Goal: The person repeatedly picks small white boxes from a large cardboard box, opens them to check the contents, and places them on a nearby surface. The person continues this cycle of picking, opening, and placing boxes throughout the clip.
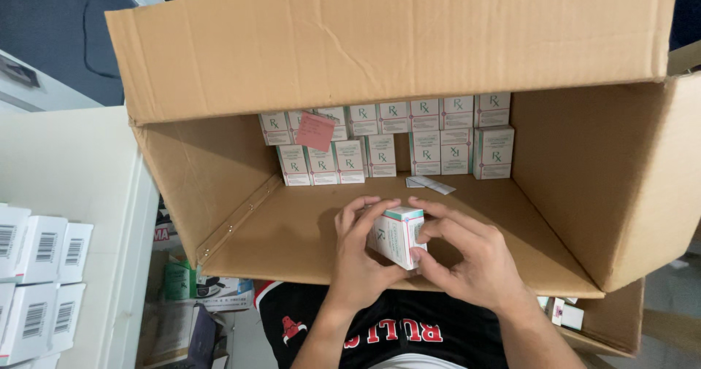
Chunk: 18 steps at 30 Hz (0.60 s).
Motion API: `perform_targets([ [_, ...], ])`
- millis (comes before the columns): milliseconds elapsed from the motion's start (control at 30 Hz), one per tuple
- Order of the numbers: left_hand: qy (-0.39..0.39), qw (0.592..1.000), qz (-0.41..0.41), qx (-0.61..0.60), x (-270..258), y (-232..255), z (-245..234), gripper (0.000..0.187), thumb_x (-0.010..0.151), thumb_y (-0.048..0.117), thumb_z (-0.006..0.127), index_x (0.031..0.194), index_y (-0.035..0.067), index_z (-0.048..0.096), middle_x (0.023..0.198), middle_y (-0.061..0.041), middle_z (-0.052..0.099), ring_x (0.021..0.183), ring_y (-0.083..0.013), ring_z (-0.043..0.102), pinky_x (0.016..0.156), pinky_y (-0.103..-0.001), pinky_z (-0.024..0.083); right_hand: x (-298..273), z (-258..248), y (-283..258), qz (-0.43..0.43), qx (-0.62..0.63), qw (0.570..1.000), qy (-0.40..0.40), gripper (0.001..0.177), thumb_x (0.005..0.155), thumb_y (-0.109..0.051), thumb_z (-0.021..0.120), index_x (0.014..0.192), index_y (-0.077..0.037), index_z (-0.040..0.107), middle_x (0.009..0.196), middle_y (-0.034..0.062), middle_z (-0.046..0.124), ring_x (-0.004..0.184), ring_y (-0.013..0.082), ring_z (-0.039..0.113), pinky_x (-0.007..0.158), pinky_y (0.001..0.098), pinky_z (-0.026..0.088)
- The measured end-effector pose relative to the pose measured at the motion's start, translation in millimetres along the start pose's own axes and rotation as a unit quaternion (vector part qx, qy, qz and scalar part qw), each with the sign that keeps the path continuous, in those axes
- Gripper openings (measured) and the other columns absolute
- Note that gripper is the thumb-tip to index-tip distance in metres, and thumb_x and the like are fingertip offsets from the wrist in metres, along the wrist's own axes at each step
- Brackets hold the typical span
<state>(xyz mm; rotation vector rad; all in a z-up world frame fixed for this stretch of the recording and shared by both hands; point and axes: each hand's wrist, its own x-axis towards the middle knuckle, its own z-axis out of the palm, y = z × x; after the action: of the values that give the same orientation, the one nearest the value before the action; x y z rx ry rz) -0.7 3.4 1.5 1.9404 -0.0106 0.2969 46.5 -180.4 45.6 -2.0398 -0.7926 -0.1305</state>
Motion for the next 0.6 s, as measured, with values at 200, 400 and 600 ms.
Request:
perform_targets([
  [200,0.104,0.991,0.014,0.085,-1,2,13,0.071,0.059,0.018,0.093,0.123,0.014,0.062,0.138,-0.016,0.048,0.133,-0.0412,0.037,0.111,-0.053,0.036,1,6,2,-0.004,-0.027,1.000,-0.012,0.026,0.079,-0.014,0.079,0.099,-0.004,0.066,0.117,0.0165,0.074,0.102,0.0334,0.075,0.080,0.0379,0.061],
  [400,0.152,0.970,0.062,0.177,-6,4,26,0.073,0.054,0.006,0.088,0.121,0.015,0.061,0.146,-0.022,0.041,0.137,-0.0484,0.032,0.110,-0.058,0.035,-7,8,11,0.096,-0.041,0.992,-0.069,0.028,0.075,-0.014,0.077,0.098,-0.006,0.062,0.091,0.0126,0.075,0.057,0.0340,0.071,0.049,0.0412,0.056],
  [600,0.099,0.980,0.051,0.163,-7,0,27,0.077,0.055,0.011,0.092,0.124,0.007,0.057,0.138,-0.015,0.053,0.136,-0.0442,0.042,0.111,-0.055,0.039,-14,13,23,0.102,-0.069,0.991,-0.060,0.033,0.077,-0.009,0.071,0.102,-0.002,0.051,0.060,0.0130,0.064,0.051,0.0343,0.067,0.048,0.0442,0.053],
])
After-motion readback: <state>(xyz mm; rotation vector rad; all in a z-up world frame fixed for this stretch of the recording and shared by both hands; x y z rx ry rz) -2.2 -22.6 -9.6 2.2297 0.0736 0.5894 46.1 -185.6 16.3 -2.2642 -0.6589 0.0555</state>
